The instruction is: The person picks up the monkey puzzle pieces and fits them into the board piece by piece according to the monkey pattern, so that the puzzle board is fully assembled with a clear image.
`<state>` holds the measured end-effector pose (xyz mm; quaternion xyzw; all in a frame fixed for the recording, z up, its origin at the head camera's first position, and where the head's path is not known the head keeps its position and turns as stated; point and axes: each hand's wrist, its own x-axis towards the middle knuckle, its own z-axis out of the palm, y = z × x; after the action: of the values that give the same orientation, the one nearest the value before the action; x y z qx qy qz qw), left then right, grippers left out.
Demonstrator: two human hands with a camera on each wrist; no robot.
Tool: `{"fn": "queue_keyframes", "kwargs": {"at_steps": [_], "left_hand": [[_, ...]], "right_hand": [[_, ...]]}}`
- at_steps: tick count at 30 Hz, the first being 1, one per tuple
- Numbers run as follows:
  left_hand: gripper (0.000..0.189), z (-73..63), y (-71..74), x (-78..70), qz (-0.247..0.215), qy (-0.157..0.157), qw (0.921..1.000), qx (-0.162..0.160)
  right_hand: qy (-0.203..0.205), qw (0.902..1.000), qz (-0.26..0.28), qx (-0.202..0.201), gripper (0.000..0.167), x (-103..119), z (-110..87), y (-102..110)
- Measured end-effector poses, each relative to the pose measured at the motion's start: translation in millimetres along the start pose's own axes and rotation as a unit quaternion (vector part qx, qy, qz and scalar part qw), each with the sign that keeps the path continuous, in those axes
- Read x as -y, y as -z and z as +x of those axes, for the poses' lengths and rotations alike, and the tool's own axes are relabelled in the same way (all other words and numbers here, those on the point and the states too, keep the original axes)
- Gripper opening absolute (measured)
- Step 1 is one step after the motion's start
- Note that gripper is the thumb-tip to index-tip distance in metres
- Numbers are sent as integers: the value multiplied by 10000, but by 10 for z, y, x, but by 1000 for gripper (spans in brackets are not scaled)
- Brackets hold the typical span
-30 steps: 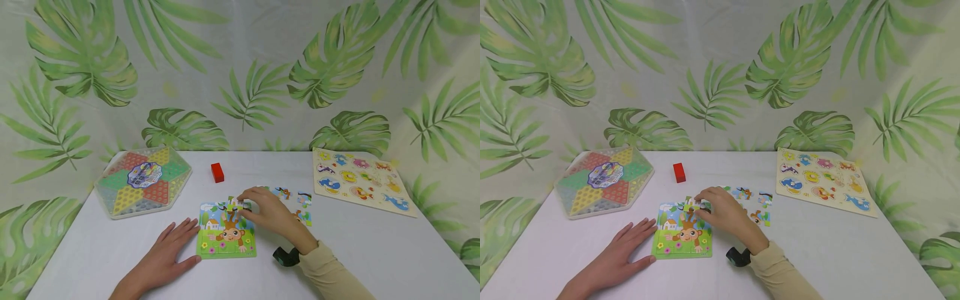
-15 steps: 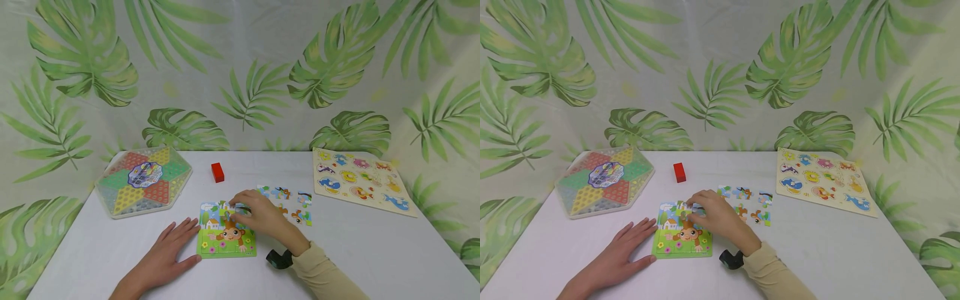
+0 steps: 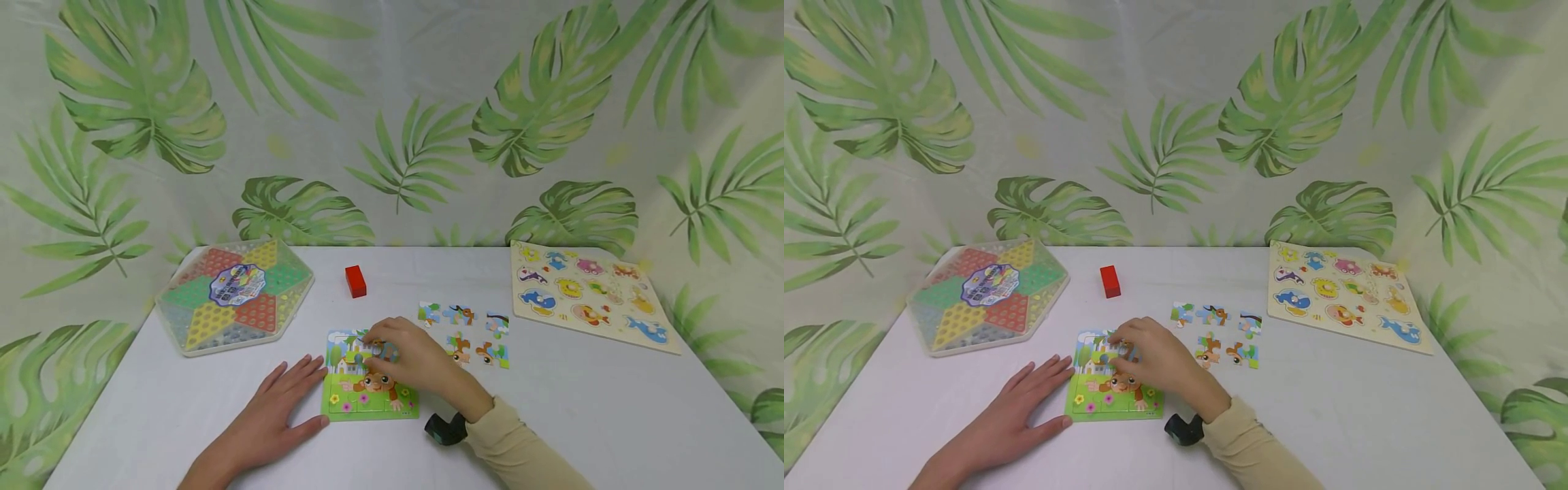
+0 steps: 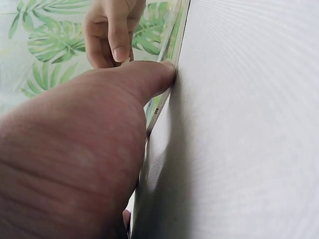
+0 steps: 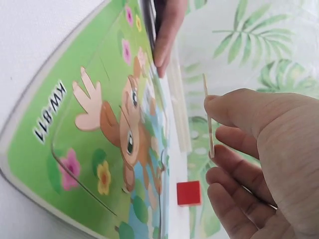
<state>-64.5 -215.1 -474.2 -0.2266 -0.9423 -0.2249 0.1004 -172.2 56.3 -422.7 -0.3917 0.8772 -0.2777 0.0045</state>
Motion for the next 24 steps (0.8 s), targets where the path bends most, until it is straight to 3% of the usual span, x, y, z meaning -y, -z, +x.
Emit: {"fn": "queue_keyframes", "kwargs": {"at_steps": [14, 24], "left_hand": [[71, 3, -4, 21, -92, 138, 9996, 208], [71, 8, 13, 1, -117, 180, 9995, 238]], "right_hand": [[259, 9992, -18, 317, 28, 58, 27, -160], [199, 9988, -157, 422, 26, 57, 50, -234]]}}
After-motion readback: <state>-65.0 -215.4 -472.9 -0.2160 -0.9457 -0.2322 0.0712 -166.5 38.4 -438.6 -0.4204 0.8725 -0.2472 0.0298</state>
